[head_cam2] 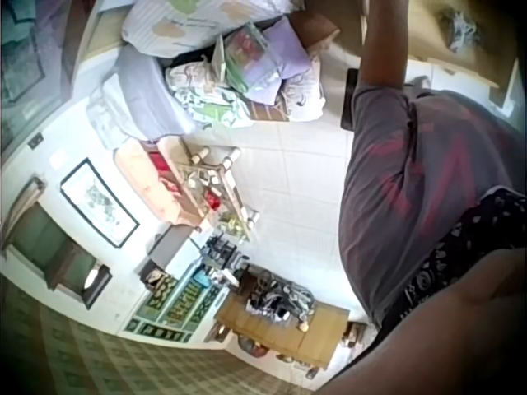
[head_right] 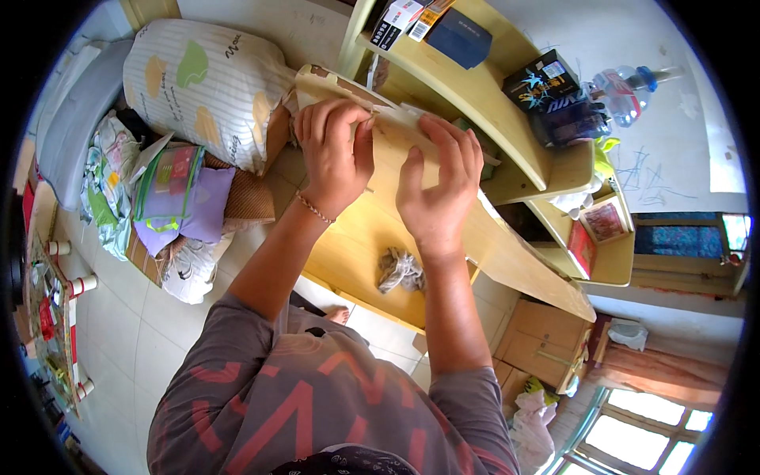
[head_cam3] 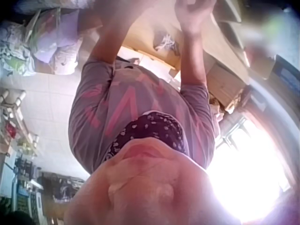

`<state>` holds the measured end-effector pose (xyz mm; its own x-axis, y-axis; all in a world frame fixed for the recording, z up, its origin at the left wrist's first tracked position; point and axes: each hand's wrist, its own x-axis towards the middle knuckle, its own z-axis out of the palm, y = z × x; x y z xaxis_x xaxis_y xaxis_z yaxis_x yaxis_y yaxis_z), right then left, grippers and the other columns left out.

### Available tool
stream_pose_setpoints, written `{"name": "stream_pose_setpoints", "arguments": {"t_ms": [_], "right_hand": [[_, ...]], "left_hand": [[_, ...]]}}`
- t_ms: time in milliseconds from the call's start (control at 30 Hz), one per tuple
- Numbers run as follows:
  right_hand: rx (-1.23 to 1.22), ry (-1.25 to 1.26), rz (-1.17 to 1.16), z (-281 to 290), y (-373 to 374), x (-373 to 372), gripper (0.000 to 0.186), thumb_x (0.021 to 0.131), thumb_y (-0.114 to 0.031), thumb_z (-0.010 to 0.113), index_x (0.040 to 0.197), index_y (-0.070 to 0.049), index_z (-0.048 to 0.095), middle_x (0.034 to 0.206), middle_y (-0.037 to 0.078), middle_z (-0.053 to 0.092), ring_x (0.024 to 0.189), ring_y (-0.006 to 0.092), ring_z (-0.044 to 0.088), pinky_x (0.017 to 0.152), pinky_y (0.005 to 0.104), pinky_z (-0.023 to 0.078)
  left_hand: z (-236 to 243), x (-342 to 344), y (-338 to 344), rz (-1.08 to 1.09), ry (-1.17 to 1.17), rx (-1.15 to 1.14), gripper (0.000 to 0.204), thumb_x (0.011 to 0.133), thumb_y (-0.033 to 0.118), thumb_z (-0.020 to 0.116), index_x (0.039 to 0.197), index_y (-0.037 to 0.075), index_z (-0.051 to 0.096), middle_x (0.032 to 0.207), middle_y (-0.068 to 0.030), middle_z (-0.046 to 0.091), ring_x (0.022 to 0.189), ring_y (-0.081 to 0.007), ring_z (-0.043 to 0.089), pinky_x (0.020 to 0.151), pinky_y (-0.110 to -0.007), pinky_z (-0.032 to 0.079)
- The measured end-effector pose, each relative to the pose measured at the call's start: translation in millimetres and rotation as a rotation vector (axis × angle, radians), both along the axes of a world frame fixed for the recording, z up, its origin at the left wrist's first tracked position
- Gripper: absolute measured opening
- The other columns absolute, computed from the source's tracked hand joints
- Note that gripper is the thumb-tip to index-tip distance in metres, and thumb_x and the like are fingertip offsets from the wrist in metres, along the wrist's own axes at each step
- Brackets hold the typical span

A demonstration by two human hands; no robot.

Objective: The person peels off damaged wood-veneer strips from the surface and edges of a desk by hand, rolling up the larger pieces as they are removed.

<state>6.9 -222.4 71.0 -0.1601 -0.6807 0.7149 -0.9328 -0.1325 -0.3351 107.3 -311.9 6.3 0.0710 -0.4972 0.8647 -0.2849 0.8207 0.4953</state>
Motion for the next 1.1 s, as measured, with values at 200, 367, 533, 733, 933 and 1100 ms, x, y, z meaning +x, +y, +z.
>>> {"name": "stream_pose_setpoints", "arguments": {"t_ms": [200, 367, 533, 733, 933, 1100], "right_hand": [[-0.002, -0.012, 0.017, 1.5, 1.5, 1.1, 0.03, 0.077, -0.003, 0.059, 0.107, -0.005, 0.063, 0.109, 0.01, 0.065, 0.105, 0.031, 0.058, 0.104, 0.0477, 0.034], [-0.009, -0.006, 0.029, 0.4, 2.4, -1.0, 0.03, 0.077, -0.002, 0.059, 0.106, -0.004, 0.063, 0.109, 0.01, 0.065, 0.106, 0.031, 0.058, 0.105, 0.0477, 0.034], [0.012, -0.011, 0.056, 1.8, 3.0, -3.7, 0.03, 0.078, -0.001, 0.055, 0.107, -0.004, 0.062, 0.111, 0.011, 0.064, 0.108, 0.0309, 0.056, 0.106, 0.048, 0.032], [0.031, -0.013, 0.072, 2.3, 4.4, -5.7, 0.031, 0.08, -0.003, 0.049, 0.109, -0.005, 0.061, 0.116, 0.013, 0.061, 0.112, 0.032, 0.054, 0.108, 0.0484, 0.026], [0.001, -0.002, 0.115, 1.9, 2.8, -8.1, 0.032, 0.092, -0.02, 0.038, 0.108, -0.003, 0.06, 0.115, 0.014, 0.062, 0.111, 0.0348, 0.054, 0.107, 0.0489, 0.027], [0.017, -0.02, 0.154, 0.8, 5.7, -8.2, 0.041, 0.095, -0.026, 0.03, 0.107, -0.001, 0.06, 0.115, 0.016, 0.062, 0.11, 0.0356, 0.054, 0.107, 0.0489, 0.028]], "left_hand": [[1.0, 5.3, -4.2, 0.039, 0.033, -0.101, 0.029, 0.076, 0.004, 0.07, 0.102, 0.01, 0.057, 0.096, -0.0025, 0.061, 0.088, -0.0232, 0.056, 0.085, -0.037, 0.036], [4.4, 8.8, -4.0, 0.058, -0.066, -0.102, 0.024, 0.077, 0.006, 0.07, 0.097, 0.011, 0.058, 0.094, -0.0017, 0.059, 0.087, -0.0239, 0.056, 0.086, -0.038, 0.037], [9.7, 7.9, 1.2, 0.011, -0.089, -0.011, 0.023, 0.077, 0.003, 0.067, 0.096, 0.01, 0.057, 0.095, -0.004, 0.058, 0.09, -0.0259, 0.054, 0.086, -0.039, 0.036], [9.9, 3.8, 10.9, -0.064, -0.062, 0.049, 0.021, 0.079, 0.002, 0.064, 0.097, 0.008, 0.054, 0.097, -0.0065, 0.058, 0.093, -0.0287, 0.054, 0.087, -0.041, 0.037], [5.1, -1.1, 32.7, -0.215, 0.013, 0.136, 0.024, 0.074, -0.003, 0.064, 0.091, 0.008, 0.053, 0.093, -0.0071, 0.056, 0.09, -0.0299, 0.053, 0.084, -0.041, 0.038], [9.4, 1.5, 41.9, -0.365, 0.09, 0.279, 0.025, 0.073, -0.006, 0.062, 0.092, 0.006, 0.051, 0.091, -0.0089, 0.057, 0.089, -0.0311, 0.053, 0.084, -0.041, 0.038]]}}
